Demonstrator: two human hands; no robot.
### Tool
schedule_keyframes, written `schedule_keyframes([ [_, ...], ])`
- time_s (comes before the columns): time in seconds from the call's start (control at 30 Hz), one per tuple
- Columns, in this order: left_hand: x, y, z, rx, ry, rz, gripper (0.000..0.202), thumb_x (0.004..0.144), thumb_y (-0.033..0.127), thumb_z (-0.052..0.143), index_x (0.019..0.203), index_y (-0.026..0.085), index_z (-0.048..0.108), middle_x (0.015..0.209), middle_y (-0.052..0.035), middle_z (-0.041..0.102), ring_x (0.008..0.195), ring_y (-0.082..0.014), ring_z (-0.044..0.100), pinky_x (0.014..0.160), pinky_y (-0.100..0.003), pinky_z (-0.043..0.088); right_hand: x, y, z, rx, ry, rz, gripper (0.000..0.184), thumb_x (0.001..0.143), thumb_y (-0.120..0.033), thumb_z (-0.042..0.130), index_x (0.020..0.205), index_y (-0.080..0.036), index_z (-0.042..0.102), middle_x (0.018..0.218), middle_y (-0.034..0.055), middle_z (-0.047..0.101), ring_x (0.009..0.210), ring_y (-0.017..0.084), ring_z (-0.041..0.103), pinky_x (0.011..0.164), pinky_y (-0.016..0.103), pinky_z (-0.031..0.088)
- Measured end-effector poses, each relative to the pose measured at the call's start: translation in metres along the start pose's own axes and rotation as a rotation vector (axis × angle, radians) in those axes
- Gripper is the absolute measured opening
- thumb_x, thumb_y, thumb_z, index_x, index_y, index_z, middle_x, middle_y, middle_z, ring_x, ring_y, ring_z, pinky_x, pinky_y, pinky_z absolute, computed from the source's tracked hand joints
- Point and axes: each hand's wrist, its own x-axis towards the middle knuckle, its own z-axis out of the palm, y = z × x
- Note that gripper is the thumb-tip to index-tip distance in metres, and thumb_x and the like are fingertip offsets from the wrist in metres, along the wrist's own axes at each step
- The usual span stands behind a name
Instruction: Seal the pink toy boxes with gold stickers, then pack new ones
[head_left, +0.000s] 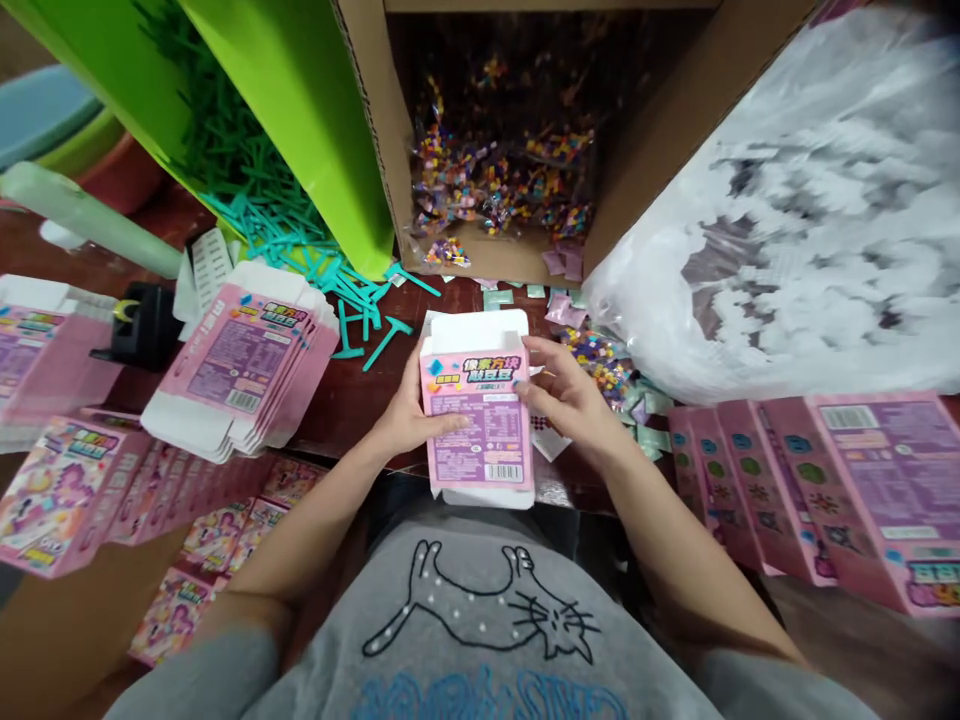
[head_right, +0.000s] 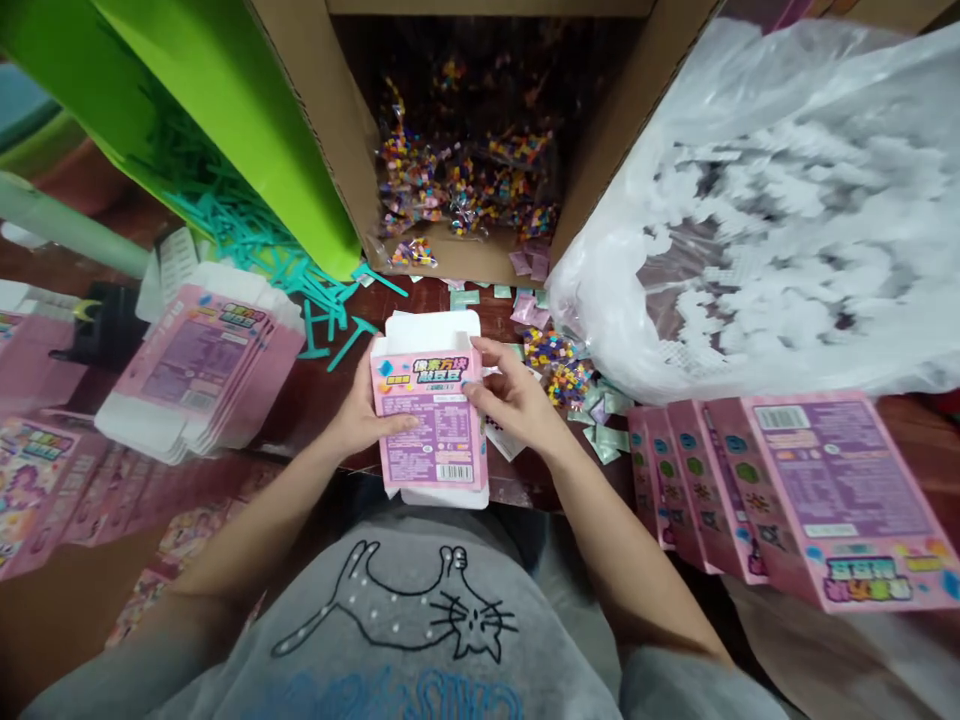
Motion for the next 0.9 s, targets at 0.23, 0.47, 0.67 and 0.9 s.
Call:
schedule_keyframes([
  [0.23, 0.016, 0.02, -0.007, 0.286, 0.07, 0.01, 0.041, 0.106, 0.059, 0.062, 0.108, 0.019, 0.072, 0.124, -0.0116, 0.074, 0.119, -0.0253, 0.071, 0.104, -0.036, 0.057, -0.005, 0.012, -0.008, -0.154, 0.08, -0.083, 0.024, 0.101, -0.052, 0.071, 0.104, -0.028, 0.067, 0.109, 0.0064, 0.07, 0.114, 0.027, 0.069, 0.102, 0.049, 0.06],
  [0.47, 0.037, 0.048, -0.006, 0.236, -0.014, 0.012, 0.024, 0.104, 0.043, 0.07, 0.112, 0.021, 0.075, 0.118, -0.0088, 0.079, 0.112, -0.0213, 0.075, 0.101, -0.037, 0.06, 0.011, 0.002, -0.012, -0.073, 0.154, -0.175, 0.023, 0.101, -0.042, 0.075, 0.122, -0.033, 0.071, 0.11, 0.0045, 0.076, 0.107, 0.023, 0.074, 0.1, 0.045, 0.06],
  [0.67, 0.047, 0.06, 0.003, 0.223, 0.052, -0.089, 0.022, 0.094, 0.037, 0.078, 0.101, 0.02, 0.068, 0.101, -0.0061, 0.079, 0.091, -0.0182, 0.075, 0.078, -0.029, 0.059, 0.031, -0.021, -0.008, 0.014, 0.166, 0.014, 0.02, 0.096, -0.045, 0.082, 0.092, -0.026, 0.075, 0.093, 0.0028, 0.079, 0.082, 0.019, 0.072, 0.073, 0.035, 0.059],
  [0.9, 0.041, 0.065, -0.007, 0.302, -0.047, -0.105, 0.029, 0.089, 0.042, 0.087, 0.108, 0.023, 0.076, 0.116, -0.0074, 0.082, 0.107, -0.0235, 0.077, 0.091, -0.036, 0.061, 0.032, -0.022, -0.022, -0.002, -0.021, 0.024, 0.017, 0.097, -0.043, 0.08, 0.088, -0.028, 0.08, 0.104, 0.0037, 0.084, 0.094, 0.023, 0.079, 0.082, 0.041, 0.066],
])
